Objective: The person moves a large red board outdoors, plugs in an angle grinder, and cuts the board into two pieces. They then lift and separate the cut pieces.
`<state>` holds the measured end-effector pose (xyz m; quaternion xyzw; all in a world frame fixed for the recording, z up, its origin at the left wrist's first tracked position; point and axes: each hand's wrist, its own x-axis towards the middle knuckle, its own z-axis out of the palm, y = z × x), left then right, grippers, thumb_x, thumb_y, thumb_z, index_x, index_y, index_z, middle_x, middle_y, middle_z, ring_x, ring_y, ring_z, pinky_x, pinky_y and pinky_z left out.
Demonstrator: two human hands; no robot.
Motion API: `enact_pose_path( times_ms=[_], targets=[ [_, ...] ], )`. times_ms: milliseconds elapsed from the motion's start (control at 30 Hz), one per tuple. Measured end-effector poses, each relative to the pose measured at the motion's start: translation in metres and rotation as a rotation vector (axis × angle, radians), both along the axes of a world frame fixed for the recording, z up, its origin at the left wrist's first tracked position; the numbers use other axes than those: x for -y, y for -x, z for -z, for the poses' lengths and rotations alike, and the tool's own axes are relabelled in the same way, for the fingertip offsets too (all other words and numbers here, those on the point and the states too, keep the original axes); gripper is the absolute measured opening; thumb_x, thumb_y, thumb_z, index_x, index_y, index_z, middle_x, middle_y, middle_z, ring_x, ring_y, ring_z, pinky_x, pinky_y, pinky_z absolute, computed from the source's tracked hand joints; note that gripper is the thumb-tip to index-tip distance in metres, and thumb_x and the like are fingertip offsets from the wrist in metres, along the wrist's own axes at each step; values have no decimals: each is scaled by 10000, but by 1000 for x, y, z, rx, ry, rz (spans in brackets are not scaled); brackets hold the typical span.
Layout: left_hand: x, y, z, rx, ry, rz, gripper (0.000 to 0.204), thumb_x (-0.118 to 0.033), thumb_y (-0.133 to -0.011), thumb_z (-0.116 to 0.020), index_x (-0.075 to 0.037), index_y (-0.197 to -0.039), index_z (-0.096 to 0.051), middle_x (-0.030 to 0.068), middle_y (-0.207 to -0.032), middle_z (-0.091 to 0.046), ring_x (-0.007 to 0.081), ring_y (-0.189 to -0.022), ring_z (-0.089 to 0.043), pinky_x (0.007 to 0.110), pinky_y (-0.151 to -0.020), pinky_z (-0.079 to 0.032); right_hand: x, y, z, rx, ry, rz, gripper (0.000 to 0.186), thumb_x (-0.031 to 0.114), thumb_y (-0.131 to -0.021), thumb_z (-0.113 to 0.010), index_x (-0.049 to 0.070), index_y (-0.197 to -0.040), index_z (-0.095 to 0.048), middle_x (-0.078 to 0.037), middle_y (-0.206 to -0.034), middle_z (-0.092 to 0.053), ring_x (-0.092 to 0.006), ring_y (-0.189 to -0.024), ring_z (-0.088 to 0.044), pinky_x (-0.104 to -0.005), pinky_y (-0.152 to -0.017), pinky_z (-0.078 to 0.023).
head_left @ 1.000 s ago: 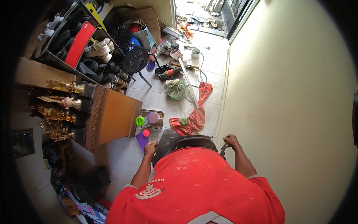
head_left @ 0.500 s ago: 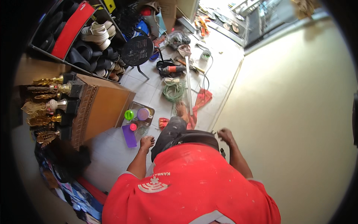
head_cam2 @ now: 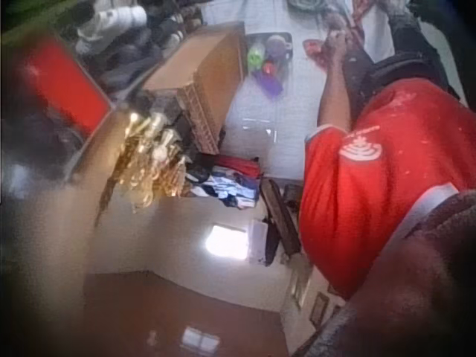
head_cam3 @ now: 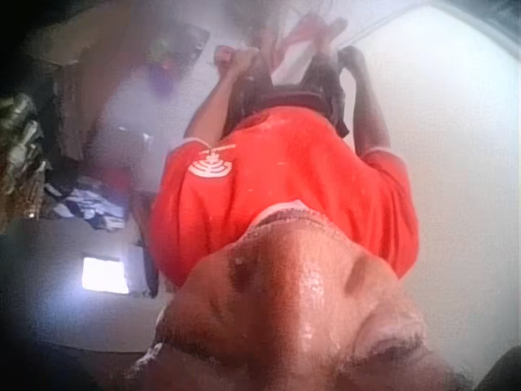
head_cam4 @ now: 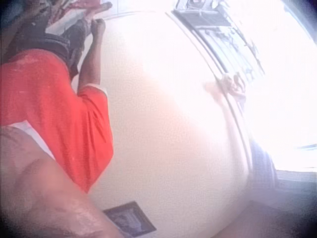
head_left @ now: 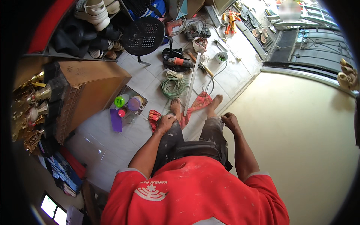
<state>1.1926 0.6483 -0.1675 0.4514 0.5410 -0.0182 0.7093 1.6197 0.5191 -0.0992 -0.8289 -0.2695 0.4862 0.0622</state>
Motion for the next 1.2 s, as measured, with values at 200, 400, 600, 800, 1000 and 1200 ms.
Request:
enact_pose_path(
  times_ms=[200, 400, 600, 800, 1000, 1200],
  targets=[
    [1, -44, 56, -80, 126, -413, 297, -283, -1072, -639, -11, -1133, -741, 33, -988, -760, 105, -854, -700, 271, -763, -570, -136, -16, 174, -316, 10, 65, 397, 373, -934, -771, -23, -956, -758, -133, -800, -758, -260, -673, -731, -410, -648, -587],
    [-10, -95, 183, -199, 230, -413, 275, -264, -1075, -648, -20, -1177, -726, 40, -1011, -763, 108, -881, -703, 265, -785, -565, -225, -5, 422, -155, -5, 39, 651, 405, -858, -862, -102, -1230, -692, -312, -1164, -751, -428, -1154, -718, -434, -995, -560],
    [-45, -180, 297, -297, 58, -229, 453, -290, -969, -778, -1, -1302, -676, 128, -1105, -761, 263, -1045, -723, 392, -995, -551, -238, 11, 500, -485, -24, 383, 566, 409, -889, -881, -67, -1135, -700, -118, -985, -769, -195, -855, -708, -341, -817, -568],
    [-45, -227, 311, -428, -352, -195, 849, -316, -827, -899, -34, -1503, -470, 183, -1441, -583, 366, -1356, -559, 447, -1185, -397, -207, 57, 421, -662, -245, 166, 171, 151, -1015, -724, -19, -1034, -737, -59, -903, -771, -129, -810, -695, -304, -779, -566],
    [8, -158, 351, -575, -122, -674, 577, -243, -821, -880, 40, -1231, -589, 274, -1216, -693, 407, -1084, -717, 461, -924, -567, -203, 105, 387, -751, -252, -163, 221, 188, -969, -759, 30, -1122, -756, -147, -988, -792, -257, -906, -761, -395, -842, -588],
    [11, -34, 410, -775, 5, -891, 307, -184, -863, -743, 62, -1027, -657, 179, -919, -725, 296, -827, -698, 434, -790, -565, -272, 128, 435, 73, -552, -342, 507, 288, -832, -865, 46, -1221, -647, -186, -1184, -680, -405, -1103, -647, -489, -954, -522]
  ],
)
